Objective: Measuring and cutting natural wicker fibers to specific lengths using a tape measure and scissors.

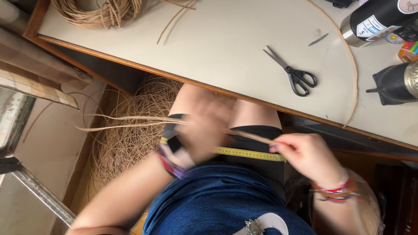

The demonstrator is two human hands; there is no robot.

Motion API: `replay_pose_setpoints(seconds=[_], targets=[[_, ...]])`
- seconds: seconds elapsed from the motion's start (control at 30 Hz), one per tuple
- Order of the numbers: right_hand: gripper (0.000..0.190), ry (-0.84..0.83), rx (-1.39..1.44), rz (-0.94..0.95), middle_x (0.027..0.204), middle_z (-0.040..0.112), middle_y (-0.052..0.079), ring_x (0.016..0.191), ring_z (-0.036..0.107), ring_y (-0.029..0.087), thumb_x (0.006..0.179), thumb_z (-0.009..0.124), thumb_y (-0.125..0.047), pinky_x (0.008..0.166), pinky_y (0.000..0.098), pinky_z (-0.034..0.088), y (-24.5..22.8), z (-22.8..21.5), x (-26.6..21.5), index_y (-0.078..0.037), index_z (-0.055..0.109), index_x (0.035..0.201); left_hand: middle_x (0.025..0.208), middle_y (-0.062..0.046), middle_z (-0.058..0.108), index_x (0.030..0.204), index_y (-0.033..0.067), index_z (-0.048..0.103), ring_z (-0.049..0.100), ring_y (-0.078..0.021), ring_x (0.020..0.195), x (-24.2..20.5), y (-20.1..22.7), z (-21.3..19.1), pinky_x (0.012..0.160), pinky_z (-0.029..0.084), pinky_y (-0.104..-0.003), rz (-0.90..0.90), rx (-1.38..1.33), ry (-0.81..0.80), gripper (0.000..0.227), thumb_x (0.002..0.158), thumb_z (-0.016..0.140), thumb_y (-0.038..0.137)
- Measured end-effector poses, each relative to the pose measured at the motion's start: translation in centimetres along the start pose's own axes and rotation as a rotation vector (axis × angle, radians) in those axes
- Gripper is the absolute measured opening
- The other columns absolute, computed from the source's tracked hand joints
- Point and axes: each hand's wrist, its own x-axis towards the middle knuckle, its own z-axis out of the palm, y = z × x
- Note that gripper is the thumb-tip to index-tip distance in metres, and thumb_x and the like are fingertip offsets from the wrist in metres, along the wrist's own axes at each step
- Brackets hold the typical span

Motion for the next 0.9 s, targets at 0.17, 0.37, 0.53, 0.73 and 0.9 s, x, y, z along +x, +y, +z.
replay_pose_setpoints(seconds=[0.17, 0.37, 0.53, 0.73, 0.9], targets=[[0.022, 0.129, 0.047, -0.163, 0.056, 0.068, 0.004, 0.059, 0.07, 0.021, 0.086, 0.07, -0.014, 0.058, 0.0305, 0.053, 1.6, 3.7, 1.7, -0.016, 0.072, 0.065, 0.058, 0.012, 0.055, 0.116, 0.0314, 0.066, 0.06, -0.0177, 0.042, 8.1, -7.8, -7.3, 0.036, 0.047, -0.045, -0.576, -1.945, -0.396, 0.023, 0.094, 0.06, 0.026], [0.029, 0.201, 0.522, -0.1, 0.048, 0.041, -0.003, 0.046, 0.041, 0.006, 0.102, 0.057, -0.011, 0.042, 0.0222, 0.044, 0.2, -0.4, -0.5, -0.003, 0.072, 0.079, 0.059, 0.009, 0.065, 0.09, 0.0281, 0.066, 0.068, -0.0222, 0.052, 6.2, -7.8, -1.8, 0.049, 0.054, -0.038, -0.583, -2.107, -0.441, 0.008, 0.097, 0.064, 0.033], [0.032, 0.255, 1.06, -0.187, 0.059, 0.037, 0.001, 0.05, 0.043, 0.008, 0.107, 0.051, -0.014, 0.044, 0.0222, 0.037, -2.2, 3.6, 1.4, 0.005, 0.064, 0.083, 0.077, 0.002, 0.073, 0.101, 0.0244, 0.074, 0.075, -0.0269, 0.084, 8.3, -9.0, -2.6, 0.072, 0.059, -0.038, -1.077, -2.766, -0.592, 0.013, 0.102, 0.062, 0.03], [0.041, 0.248, 1.251, -0.241, 0.048, 0.045, 0.008, 0.041, 0.048, 0.014, 0.104, 0.059, -0.018, 0.039, 0.0229, 0.039, -3.1, 7.6, 4.2, 0.003, 0.063, 0.069, 0.074, -0.004, 0.07, 0.103, 0.0092, 0.077, 0.067, -0.0135, 0.084, 9.4, -11.1, -3.9, 0.08, 0.058, -0.03, -1.609, -3.138, -0.623, 0.017, 0.105, 0.063, 0.018], [0.04, 0.266, 0.917, -0.204, 0.042, 0.05, 0.008, 0.037, 0.048, 0.013, 0.102, 0.061, -0.012, 0.035, 0.0248, 0.038, -4.7, 5.8, 3.7, -0.001, 0.067, 0.064, 0.059, -0.011, 0.064, 0.092, 0.0016, 0.073, 0.069, -0.0183, 0.054, 9.7, -9.8, -4.4, 0.056, 0.056, -0.024, -1.847, -3.41, -0.62, 0.026, 0.108, 0.058, 0.016]])
